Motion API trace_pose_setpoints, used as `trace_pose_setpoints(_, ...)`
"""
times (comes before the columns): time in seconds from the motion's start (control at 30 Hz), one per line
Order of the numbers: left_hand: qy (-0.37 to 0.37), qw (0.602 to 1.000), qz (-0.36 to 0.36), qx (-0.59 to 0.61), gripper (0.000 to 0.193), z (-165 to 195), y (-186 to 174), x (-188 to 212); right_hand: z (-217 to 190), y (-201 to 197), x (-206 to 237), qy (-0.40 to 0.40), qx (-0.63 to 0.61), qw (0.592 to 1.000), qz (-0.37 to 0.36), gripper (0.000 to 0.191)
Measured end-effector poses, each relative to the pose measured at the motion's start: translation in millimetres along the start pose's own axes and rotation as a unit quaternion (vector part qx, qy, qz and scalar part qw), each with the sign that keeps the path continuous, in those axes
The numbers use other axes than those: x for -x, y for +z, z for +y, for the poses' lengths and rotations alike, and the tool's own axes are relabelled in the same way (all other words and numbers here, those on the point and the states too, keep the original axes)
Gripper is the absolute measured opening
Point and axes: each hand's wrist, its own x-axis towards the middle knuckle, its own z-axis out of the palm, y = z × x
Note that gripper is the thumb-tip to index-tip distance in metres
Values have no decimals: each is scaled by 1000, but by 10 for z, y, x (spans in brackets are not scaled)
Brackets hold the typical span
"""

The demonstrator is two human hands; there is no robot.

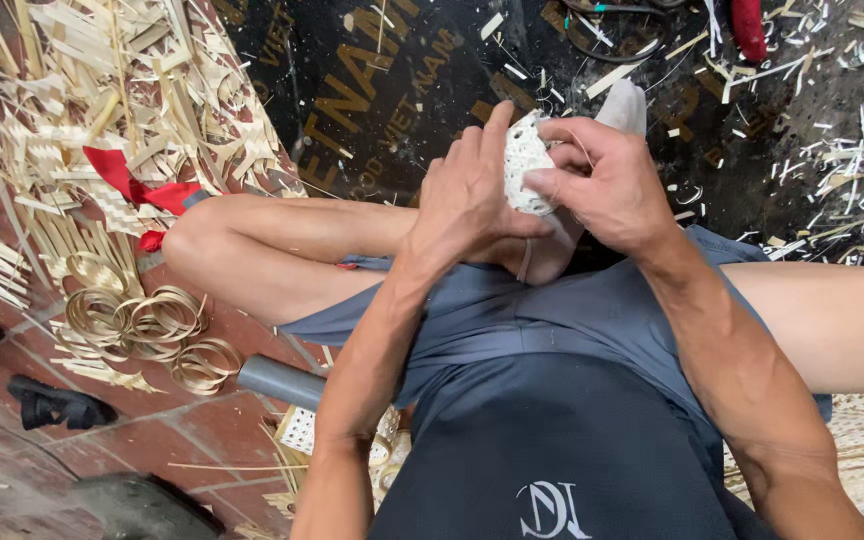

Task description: The person sits on the floor assembling small woven bamboo baskets. They fit a perforated woven bamboo cylinder into a bent bamboo rim ring, trim bamboo strips with a knife, bend and shape the strips by hand, and press the rim onto the woven body to secure it.

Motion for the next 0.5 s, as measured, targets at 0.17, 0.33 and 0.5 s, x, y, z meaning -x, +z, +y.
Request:
trace_pose_setpoints(0.17, 84, 927, 217, 293, 98, -353, 217, 371, 240, 59, 205, -95, -90, 987, 91, 37)
trace_pose_setpoints(0.33, -30, 690, 37, 722, 41, -346, 246, 589, -84, 251, 153, -164, -97, 977, 94, 37)
trace_pose_setpoints(0.5, -13, 756, 68, 651, 25, -424, 197, 679, -246, 156, 129, -199, 131, 971, 10, 20)
